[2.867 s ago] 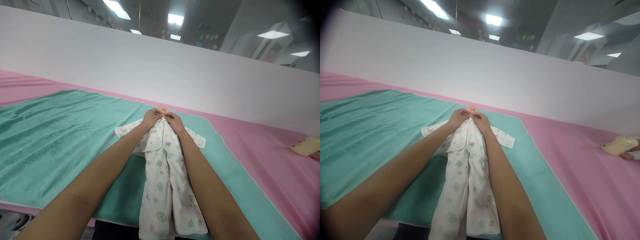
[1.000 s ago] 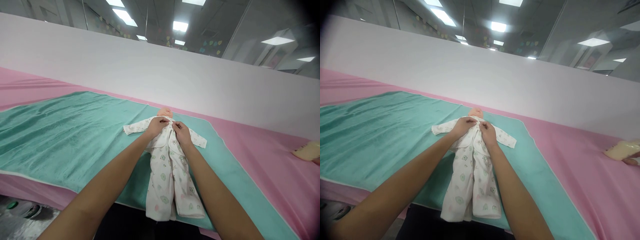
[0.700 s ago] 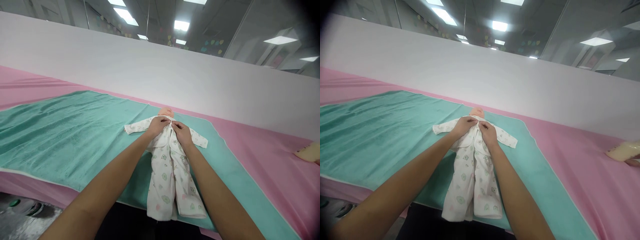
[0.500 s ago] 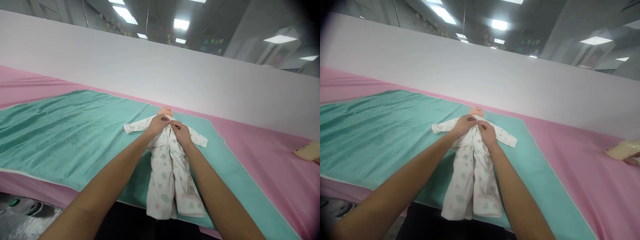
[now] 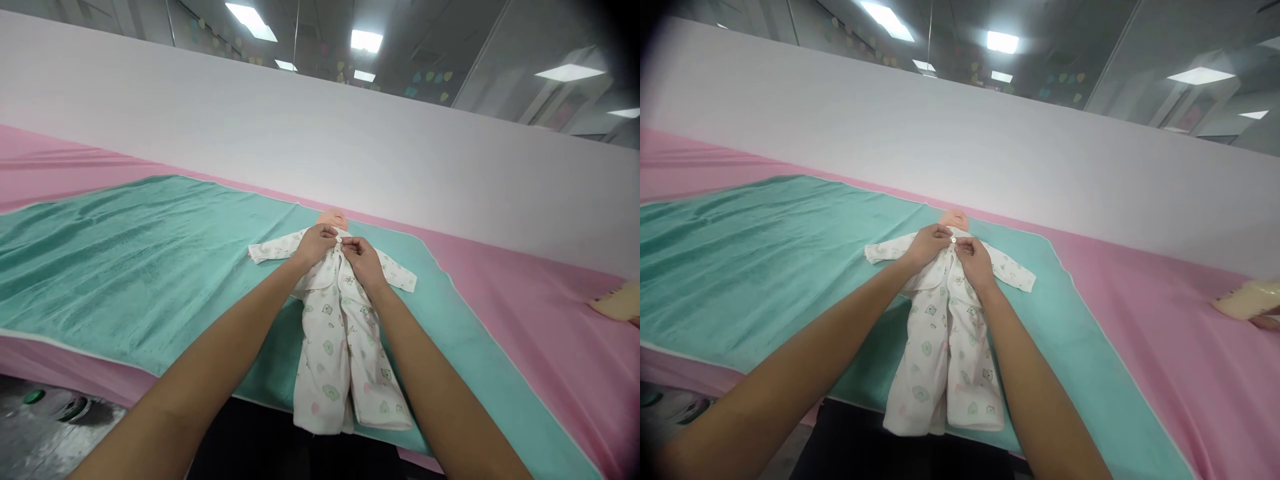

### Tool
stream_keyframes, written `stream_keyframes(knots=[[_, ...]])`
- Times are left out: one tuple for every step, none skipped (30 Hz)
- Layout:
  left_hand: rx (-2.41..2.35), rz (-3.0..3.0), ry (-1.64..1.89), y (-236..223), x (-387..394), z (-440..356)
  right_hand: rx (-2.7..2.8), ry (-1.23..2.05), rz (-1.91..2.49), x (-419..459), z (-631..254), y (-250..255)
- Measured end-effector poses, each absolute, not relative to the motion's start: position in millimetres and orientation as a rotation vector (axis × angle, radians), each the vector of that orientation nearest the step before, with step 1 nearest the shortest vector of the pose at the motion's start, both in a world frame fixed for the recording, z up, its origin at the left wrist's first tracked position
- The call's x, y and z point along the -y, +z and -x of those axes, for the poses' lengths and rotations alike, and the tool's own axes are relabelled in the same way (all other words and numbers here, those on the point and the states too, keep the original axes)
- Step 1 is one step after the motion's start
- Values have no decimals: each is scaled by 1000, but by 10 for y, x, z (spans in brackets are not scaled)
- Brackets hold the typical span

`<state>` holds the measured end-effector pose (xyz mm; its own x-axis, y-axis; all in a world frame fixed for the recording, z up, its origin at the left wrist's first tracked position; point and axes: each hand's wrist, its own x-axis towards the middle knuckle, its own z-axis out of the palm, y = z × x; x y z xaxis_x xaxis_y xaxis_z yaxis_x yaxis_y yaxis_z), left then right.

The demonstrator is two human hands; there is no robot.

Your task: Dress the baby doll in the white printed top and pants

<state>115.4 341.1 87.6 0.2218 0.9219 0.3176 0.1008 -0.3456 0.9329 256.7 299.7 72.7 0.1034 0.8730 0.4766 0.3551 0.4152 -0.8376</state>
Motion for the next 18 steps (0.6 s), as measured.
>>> stream_keyframes(knots=[[-962,-1642,1231,874,-3401,-1151,1475,545,1163,-2998,-2568,723],[-947,-1638,1240,872,-3390,-1149,1481,536,1179,-2997,-2571,718],[-931,-1638,1249,870,-3380,-1146,1497,515,1197,-2995,-2572,714],[-918,-1642,1260,867,-3370,-1142,1519,487,1211,-2991,-2573,712],[-911,-1650,1271,860,-3365,-1138,1537,456,1221,-2984,-2571,711],[-913,-1663,1283,851,-3364,-1133,1554,425,1225,-2975,-2567,711],[-923,-1682,1298,838,-3368,-1127,1567,392,1226,-2964,-2561,712],[-938,-1709,1312,822,-3378,-1121,1580,362,1225,-2952,-2555,715],[-952,-1742,1324,804,-3391,-1114,1593,332,1225,-2940,-2547,717],[-960,-1779,1330,784,-3407,-1107,1609,303,1225,-2928,-2541,720],[-964,-1815,1334,765,-3424,-1101,1628,275,1223,-2918,-2535,723],[-962,-1850,1337,747,-3440,-1095,1646,252,1220,-2911,-2532,725],[-954,-1881,1340,732,-3454,-1090,1660,235,1217,-2907,-2530,725],[-942,-1908,1346,721,-3463,-1087,1670,224,1216,-2905,-2531,725],[-930,-1930,1352,714,-3468,-1084,1674,219,1217,-2906,-2533,723],[-921,-1946,1352,711,-3469,-1082,1669,218,1218,-2909,-2536,720],[-919,-1954,1348,712,-3466,-1081,1661,221,1217,-2912,-2540,716],[-927,-1956,1343,716,-3461,-1081,1650,224,1213,-2916,-2544,712]])
